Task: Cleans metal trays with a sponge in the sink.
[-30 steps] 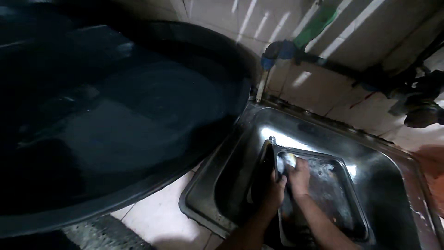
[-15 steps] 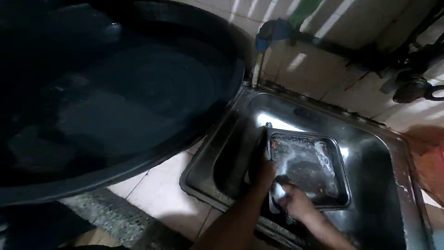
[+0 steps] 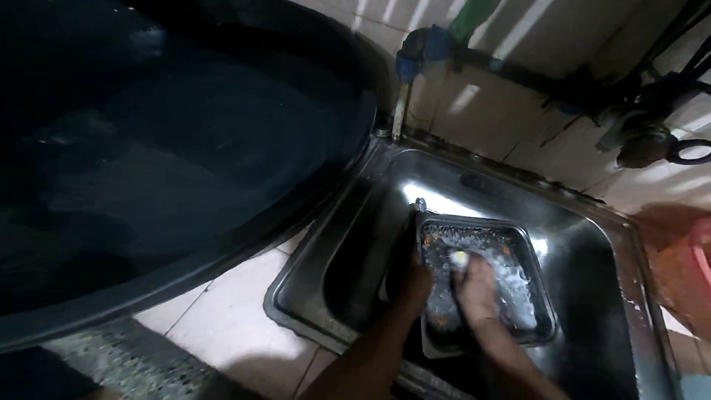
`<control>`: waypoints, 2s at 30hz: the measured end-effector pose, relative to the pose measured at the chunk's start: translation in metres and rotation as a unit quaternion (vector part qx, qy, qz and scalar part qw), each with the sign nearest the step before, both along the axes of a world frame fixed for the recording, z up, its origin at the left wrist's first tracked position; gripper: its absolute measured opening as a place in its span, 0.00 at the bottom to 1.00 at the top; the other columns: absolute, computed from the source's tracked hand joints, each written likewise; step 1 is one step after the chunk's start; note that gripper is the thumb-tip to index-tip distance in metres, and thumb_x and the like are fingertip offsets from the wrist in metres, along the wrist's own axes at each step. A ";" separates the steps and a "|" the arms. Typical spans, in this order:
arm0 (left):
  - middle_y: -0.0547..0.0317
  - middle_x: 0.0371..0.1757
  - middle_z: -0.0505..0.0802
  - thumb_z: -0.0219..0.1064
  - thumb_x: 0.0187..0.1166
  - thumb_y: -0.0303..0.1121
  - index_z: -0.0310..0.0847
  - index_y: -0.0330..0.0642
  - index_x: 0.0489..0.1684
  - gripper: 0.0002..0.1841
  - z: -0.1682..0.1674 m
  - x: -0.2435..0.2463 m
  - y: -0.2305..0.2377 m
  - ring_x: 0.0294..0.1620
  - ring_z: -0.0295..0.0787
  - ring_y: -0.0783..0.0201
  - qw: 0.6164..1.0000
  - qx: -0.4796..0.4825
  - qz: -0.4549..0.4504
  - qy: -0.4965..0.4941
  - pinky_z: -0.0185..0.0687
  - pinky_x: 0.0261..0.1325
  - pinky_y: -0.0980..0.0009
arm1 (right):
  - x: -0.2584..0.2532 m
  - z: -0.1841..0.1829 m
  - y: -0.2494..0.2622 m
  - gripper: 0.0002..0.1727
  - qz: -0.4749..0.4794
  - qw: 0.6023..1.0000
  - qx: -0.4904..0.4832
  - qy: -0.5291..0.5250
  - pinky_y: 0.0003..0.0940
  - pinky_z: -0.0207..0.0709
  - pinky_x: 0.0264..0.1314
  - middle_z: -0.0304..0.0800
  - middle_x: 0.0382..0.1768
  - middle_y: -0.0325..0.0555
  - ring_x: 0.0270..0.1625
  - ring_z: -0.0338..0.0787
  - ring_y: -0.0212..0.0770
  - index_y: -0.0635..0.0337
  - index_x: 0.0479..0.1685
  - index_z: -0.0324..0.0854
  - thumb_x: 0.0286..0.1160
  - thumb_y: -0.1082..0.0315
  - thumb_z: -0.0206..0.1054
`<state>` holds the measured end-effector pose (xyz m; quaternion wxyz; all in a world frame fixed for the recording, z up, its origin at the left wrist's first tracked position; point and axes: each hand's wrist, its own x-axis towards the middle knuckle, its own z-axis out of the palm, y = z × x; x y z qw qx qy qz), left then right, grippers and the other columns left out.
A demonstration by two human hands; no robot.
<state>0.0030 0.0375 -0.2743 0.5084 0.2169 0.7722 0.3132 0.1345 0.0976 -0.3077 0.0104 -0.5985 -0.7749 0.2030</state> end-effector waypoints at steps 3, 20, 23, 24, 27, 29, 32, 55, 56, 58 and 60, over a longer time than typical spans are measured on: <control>0.39 0.77 0.81 0.66 0.81 0.29 0.49 0.45 0.94 0.40 -0.005 -0.001 0.000 0.76 0.80 0.50 1.000 -0.003 -0.003 -0.003 0.76 0.77 0.52 | -0.053 -0.003 0.003 0.25 0.092 0.995 0.007 0.039 0.60 0.60 0.86 0.77 0.79 0.54 0.84 0.71 0.59 0.56 0.77 0.78 0.81 0.63 0.65; 0.37 0.79 0.78 0.60 0.85 0.27 0.43 0.42 0.95 0.39 0.005 -0.001 0.004 0.76 0.80 0.47 0.998 -0.046 -0.042 -0.006 0.75 0.77 0.51 | -0.018 -0.010 0.079 0.28 -0.128 0.959 0.076 0.239 0.59 0.67 0.84 0.74 0.77 0.70 0.80 0.75 0.64 0.69 0.81 0.67 0.88 0.62 0.61; 0.39 0.81 0.77 0.63 0.82 0.27 0.45 0.43 0.95 0.40 0.002 -0.001 0.001 0.79 0.77 0.49 0.999 -0.027 -0.042 0.001 0.73 0.79 0.53 | -0.077 0.000 0.046 0.25 0.079 0.966 0.077 0.232 0.55 0.63 0.88 0.80 0.76 0.58 0.82 0.76 0.58 0.64 0.75 0.78 0.85 0.59 0.65; 0.40 0.81 0.77 0.64 0.83 0.28 0.47 0.43 0.95 0.39 0.000 -0.002 0.000 0.78 0.77 0.50 0.999 -0.019 -0.039 0.000 0.73 0.79 0.54 | -0.084 -0.003 0.044 0.24 0.133 0.961 0.098 0.223 0.53 0.61 0.90 0.81 0.77 0.54 0.83 0.75 0.55 0.62 0.74 0.80 0.85 0.59 0.64; 0.39 0.79 0.79 0.62 0.84 0.28 0.50 0.43 0.94 0.37 0.006 -0.005 -0.001 0.78 0.78 0.49 0.999 -0.030 -0.027 0.001 0.73 0.79 0.52 | -0.057 -0.014 0.061 0.24 0.153 0.962 0.115 0.193 0.56 0.64 0.88 0.79 0.79 0.53 0.83 0.75 0.55 0.60 0.77 0.77 0.84 0.62 0.65; 0.39 0.78 0.80 0.62 0.83 0.28 0.52 0.43 0.93 0.36 0.008 -0.005 -0.001 0.77 0.79 0.48 0.999 -0.042 -0.030 0.013 0.74 0.78 0.51 | -0.007 -0.023 0.086 0.26 0.046 0.984 0.095 0.144 0.59 0.67 0.84 0.79 0.76 0.61 0.80 0.77 0.60 0.63 0.79 0.74 0.86 0.62 0.62; 0.41 0.82 0.76 0.61 0.83 0.26 0.50 0.43 0.94 0.37 0.007 -0.005 -0.003 0.82 0.75 0.50 0.999 -0.026 -0.031 0.015 0.70 0.82 0.53 | 0.057 -0.023 0.118 0.28 -0.101 0.986 0.066 0.115 0.61 0.68 0.83 0.73 0.78 0.70 0.80 0.76 0.65 0.68 0.83 0.65 0.88 0.65 0.60; 0.55 0.81 0.80 0.36 0.91 0.63 0.63 0.53 0.89 0.35 -0.020 -0.014 -0.020 0.78 0.77 0.62 0.931 0.211 0.172 -0.243 0.77 0.78 0.56 | -0.020 0.006 -0.024 0.21 0.096 0.908 -0.126 0.389 0.41 0.72 0.81 0.81 0.72 0.59 0.79 0.77 0.47 0.68 0.63 0.87 0.69 0.72 0.69; 0.54 0.79 0.81 0.42 0.92 0.59 0.63 0.52 0.89 0.32 -0.020 -0.014 -0.020 0.75 0.79 0.61 0.933 0.202 0.173 -0.244 0.79 0.75 0.57 | -0.012 0.005 -0.035 0.20 0.124 0.900 -0.110 0.402 0.40 0.73 0.80 0.84 0.69 0.59 0.76 0.79 0.46 0.68 0.60 0.88 0.67 0.72 0.70; 0.44 0.68 0.85 0.60 0.88 0.37 0.58 0.50 0.90 0.30 -0.013 -0.016 -0.016 0.61 0.85 0.55 0.952 0.156 0.146 -0.220 0.83 0.61 0.56 | 0.004 0.008 -0.050 0.18 0.160 0.883 -0.124 0.424 0.34 0.75 0.78 0.88 0.65 0.54 0.74 0.81 0.39 0.66 0.55 0.91 0.64 0.69 0.74; 0.39 0.73 0.82 0.65 0.77 0.22 0.47 0.53 0.96 0.44 -0.005 -0.020 -0.013 0.62 0.84 0.48 0.981 0.103 0.068 -0.152 0.81 0.62 0.52 | 0.019 0.013 -0.055 0.16 0.197 0.869 -0.160 0.425 0.28 0.76 0.75 0.89 0.62 0.48 0.72 0.81 0.32 0.62 0.53 0.92 0.65 0.68 0.76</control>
